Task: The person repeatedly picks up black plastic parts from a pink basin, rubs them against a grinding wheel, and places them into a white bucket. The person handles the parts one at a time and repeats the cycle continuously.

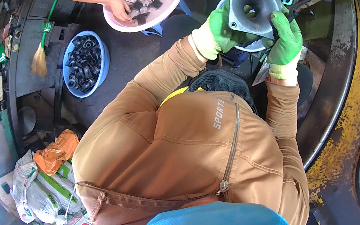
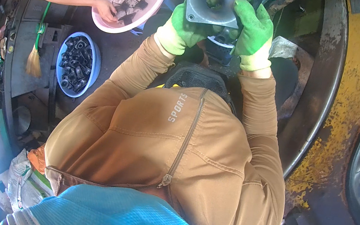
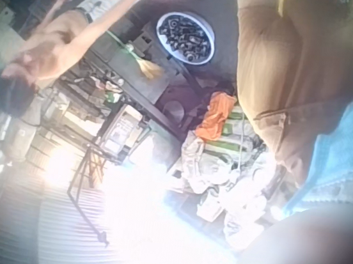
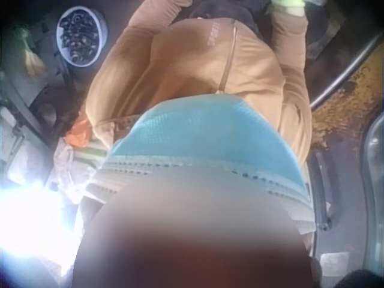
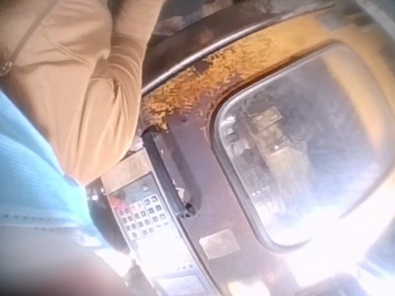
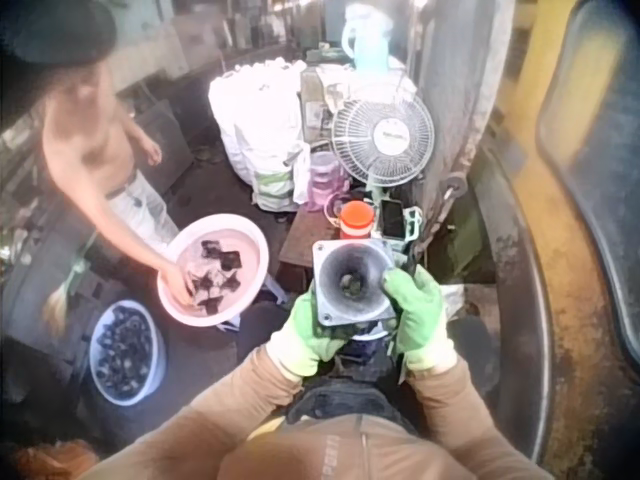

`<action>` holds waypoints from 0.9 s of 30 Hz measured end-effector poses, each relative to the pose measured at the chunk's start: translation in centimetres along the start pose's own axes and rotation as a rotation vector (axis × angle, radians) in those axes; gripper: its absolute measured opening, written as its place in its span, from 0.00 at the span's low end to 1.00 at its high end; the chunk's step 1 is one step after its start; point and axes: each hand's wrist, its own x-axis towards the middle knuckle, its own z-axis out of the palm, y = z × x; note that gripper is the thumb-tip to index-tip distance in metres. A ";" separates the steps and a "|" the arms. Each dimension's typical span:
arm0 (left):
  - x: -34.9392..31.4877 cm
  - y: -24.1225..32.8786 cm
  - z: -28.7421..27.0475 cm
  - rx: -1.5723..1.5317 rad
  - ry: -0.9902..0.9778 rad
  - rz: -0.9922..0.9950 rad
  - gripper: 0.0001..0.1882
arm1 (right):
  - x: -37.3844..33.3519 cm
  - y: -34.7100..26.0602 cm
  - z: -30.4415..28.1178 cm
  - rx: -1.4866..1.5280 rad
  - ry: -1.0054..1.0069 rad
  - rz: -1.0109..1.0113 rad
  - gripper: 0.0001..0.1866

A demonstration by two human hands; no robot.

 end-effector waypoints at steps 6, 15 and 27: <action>1.0 -1.1 -0.2 -0.029 -0.053 -0.042 0.26 | -1.4 -1.4 1.0 0.013 -0.033 0.019 0.19; 0.8 0.9 -4.5 0.903 0.102 0.291 0.25 | 0.2 -0.3 -0.9 -0.152 -0.152 0.049 0.24; -0.6 8.5 -8.5 0.818 0.310 0.438 0.21 | 3.7 0.5 -3.9 -0.148 -0.145 0.231 0.27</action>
